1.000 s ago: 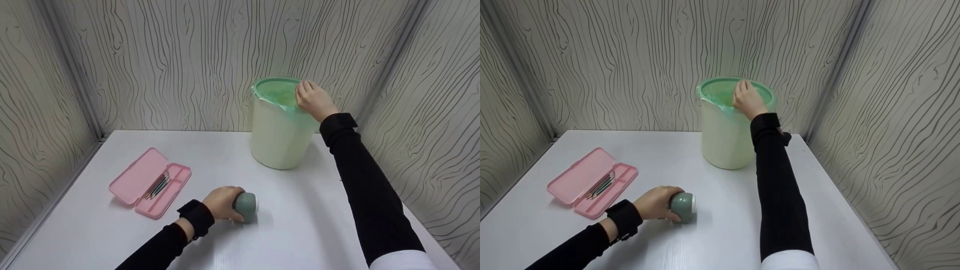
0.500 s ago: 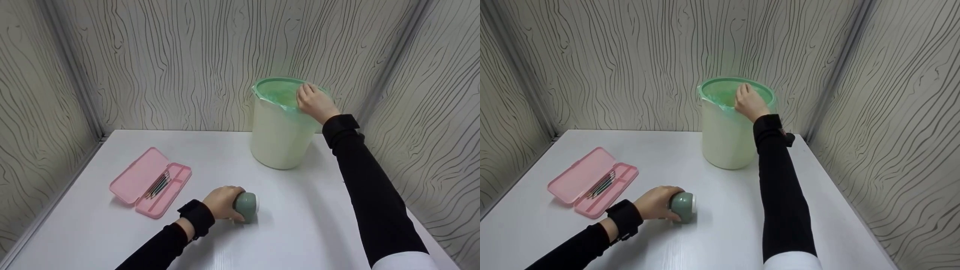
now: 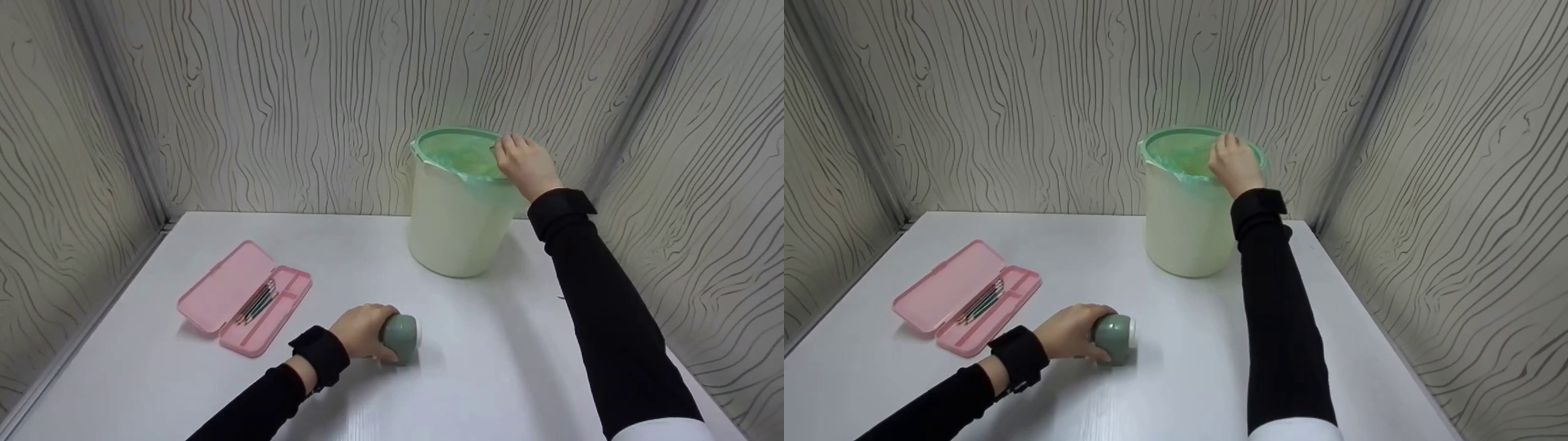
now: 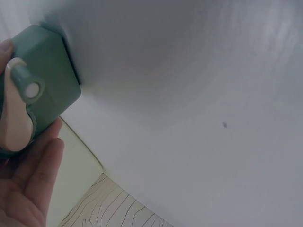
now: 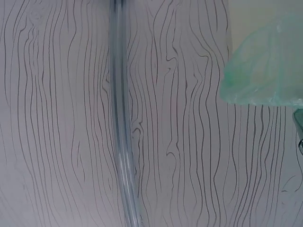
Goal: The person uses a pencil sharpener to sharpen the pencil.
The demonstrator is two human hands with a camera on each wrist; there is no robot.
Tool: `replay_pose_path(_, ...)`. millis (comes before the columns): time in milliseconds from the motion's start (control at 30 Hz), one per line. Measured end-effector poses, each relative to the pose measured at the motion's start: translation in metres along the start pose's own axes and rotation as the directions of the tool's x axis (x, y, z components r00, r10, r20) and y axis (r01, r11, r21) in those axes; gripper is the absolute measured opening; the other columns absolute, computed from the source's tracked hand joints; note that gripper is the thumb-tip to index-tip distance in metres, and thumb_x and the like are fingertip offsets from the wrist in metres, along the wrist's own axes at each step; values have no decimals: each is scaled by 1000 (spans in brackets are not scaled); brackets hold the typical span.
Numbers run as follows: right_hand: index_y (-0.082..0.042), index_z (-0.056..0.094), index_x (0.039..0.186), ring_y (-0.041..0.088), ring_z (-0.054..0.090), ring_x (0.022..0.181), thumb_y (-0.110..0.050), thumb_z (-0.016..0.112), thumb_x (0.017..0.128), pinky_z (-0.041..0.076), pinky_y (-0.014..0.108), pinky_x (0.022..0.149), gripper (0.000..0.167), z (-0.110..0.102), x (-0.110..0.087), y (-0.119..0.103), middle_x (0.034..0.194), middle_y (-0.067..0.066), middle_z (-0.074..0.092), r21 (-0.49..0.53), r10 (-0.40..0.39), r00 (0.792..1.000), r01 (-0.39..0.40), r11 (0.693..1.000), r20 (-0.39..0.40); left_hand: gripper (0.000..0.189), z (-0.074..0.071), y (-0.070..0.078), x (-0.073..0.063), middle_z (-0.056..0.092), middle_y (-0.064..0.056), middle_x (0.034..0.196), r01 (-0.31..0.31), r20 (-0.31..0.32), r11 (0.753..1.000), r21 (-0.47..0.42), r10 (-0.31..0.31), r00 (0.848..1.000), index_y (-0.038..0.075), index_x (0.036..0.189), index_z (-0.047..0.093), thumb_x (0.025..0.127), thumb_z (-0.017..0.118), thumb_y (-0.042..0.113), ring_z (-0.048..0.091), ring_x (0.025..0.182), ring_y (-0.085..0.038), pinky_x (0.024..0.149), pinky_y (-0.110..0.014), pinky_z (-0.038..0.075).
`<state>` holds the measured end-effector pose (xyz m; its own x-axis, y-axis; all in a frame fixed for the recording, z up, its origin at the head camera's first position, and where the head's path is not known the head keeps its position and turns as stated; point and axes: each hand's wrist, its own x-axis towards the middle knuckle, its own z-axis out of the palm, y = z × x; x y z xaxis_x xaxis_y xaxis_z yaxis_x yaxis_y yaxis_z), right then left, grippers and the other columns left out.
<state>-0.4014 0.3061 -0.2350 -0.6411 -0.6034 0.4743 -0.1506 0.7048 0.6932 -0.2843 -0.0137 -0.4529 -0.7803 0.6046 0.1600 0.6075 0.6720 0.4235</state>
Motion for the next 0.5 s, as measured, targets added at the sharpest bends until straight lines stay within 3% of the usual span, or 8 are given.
replay_pose_path(100,15,63,123,40,70,110,14,61,93,60,44,92,29,-3,-2,0,118,30,68,137,127,992,-129,982,24,60,0,1,0,75,-8,113,-2,0,1000,0,2,1000,9,121,67,72,95,29,71,101,-21,89,-35,59)
replay_pose_path(200,17,62,121,43,70,106,11,63,93,61,48,88,29,-5,-5,0,117,32,68,261,259,963,-268,927,70,61,0,2,-1,75,-8,114,-12,-5,1000,4,12,1000,9,122,66,72,95,29,71,102,-22,90,-36,59)
replay_pose_path(267,16,61,122,45,69,106,6,68,92,60,50,88,33,-7,-8,0,119,33,67,343,347,929,-369,864,127,61,0,2,-1,75,-8,114,-21,-10,1000,9,21,1000,9,122,66,72,95,28,71,102,-22,90,-37,59)
replay_pose_path(367,16,58,125,49,66,107,-3,75,90,57,55,90,44,-10,-14,1,122,36,65,446,442,867,-497,745,228,61,0,2,-1,75,-8,114,-20,-10,1000,12,20,1000,9,122,66,72,95,29,71,102,-22,90,-37,59)
replay_pose_path(433,16,55,131,50,64,111,-7,76,91,55,57,95,51,-12,-18,1,126,37,62,492,477,833,-552,674,280,61,0,2,-1,75,-8,114,-12,-6,1000,13,12,1000,9,122,66,72,95,29,71,103,-22,91,-37,59)
replay_pose_path(500,15,52,137,52,62,115,-11,76,92,53,58,99,57,-13,-22,1,130,38,61,530,497,811,-580,618,309,61,0,2,-1,75,-8,114,-1,-2,1000,11,1,1000,9,122,66,72,95,29,71,103,-22,91,-38,59)
